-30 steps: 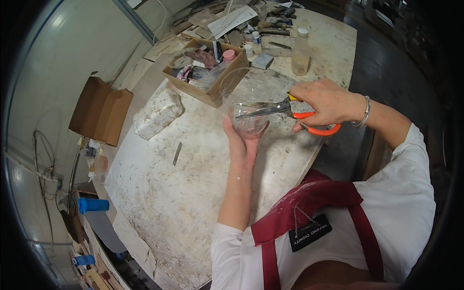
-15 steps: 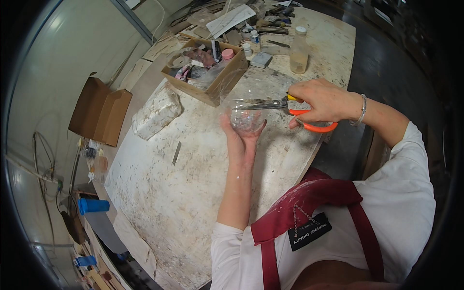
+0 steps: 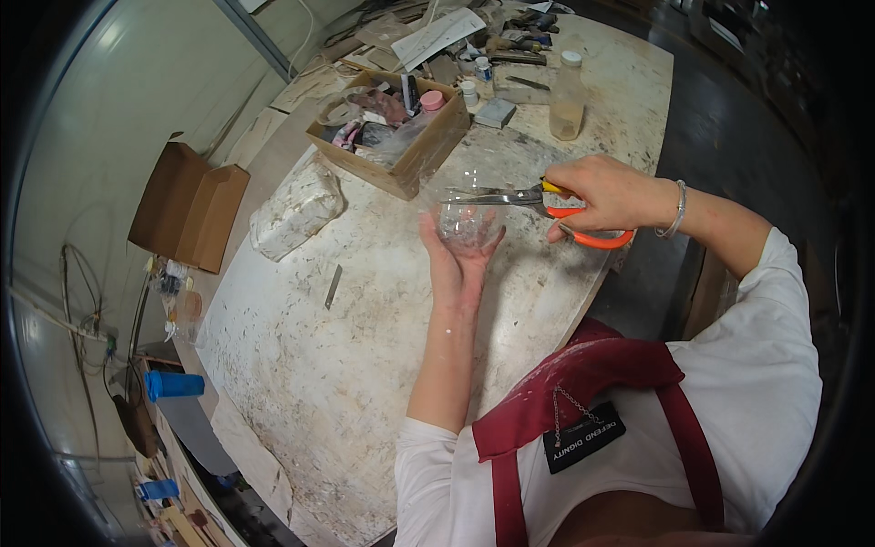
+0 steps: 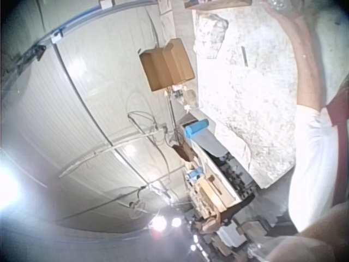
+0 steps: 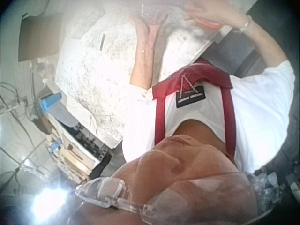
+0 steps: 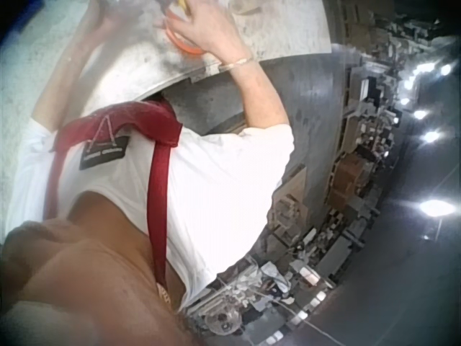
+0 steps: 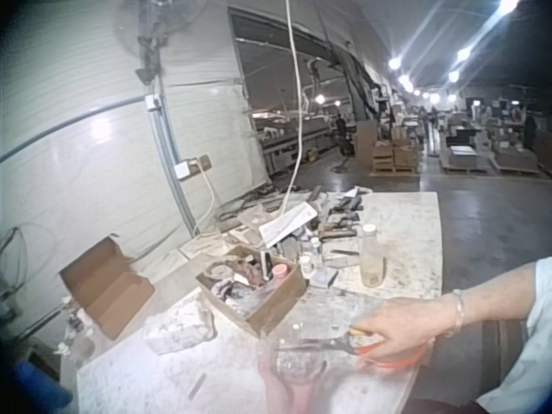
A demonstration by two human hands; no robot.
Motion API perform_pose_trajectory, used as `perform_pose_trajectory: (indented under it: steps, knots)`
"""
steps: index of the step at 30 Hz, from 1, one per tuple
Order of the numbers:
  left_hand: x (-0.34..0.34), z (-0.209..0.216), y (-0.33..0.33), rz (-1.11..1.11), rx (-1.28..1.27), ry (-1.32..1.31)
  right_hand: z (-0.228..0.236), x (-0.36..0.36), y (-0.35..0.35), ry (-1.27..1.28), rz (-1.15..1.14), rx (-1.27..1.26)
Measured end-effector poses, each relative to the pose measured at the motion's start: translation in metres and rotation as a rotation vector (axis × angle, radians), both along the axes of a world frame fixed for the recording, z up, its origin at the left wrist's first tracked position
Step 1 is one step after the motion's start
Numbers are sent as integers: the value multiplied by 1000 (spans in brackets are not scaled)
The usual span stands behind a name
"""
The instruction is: The person retrieves a plastic bottle from a storage area and places it on a workbench. They use a utility knife to cut the bottle in half, then use scissors to trim the edges of the cut plastic piece.
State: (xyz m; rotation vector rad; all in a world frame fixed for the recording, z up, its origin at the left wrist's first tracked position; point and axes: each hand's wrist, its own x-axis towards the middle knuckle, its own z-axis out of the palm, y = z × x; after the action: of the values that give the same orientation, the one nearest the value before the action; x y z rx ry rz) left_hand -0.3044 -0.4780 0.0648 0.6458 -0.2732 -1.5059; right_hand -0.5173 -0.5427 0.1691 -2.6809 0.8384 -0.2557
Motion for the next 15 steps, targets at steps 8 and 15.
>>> perform_pose_trajectory:
  steps: [8, 15]
  knots:
    - [1, 0, -3, 56, -91, -101, 11, 3, 4, 51, -50, 55]
    - [-5, -2, -5, 48, -68, -2, 3, 0, 3, 2, -37, 0]
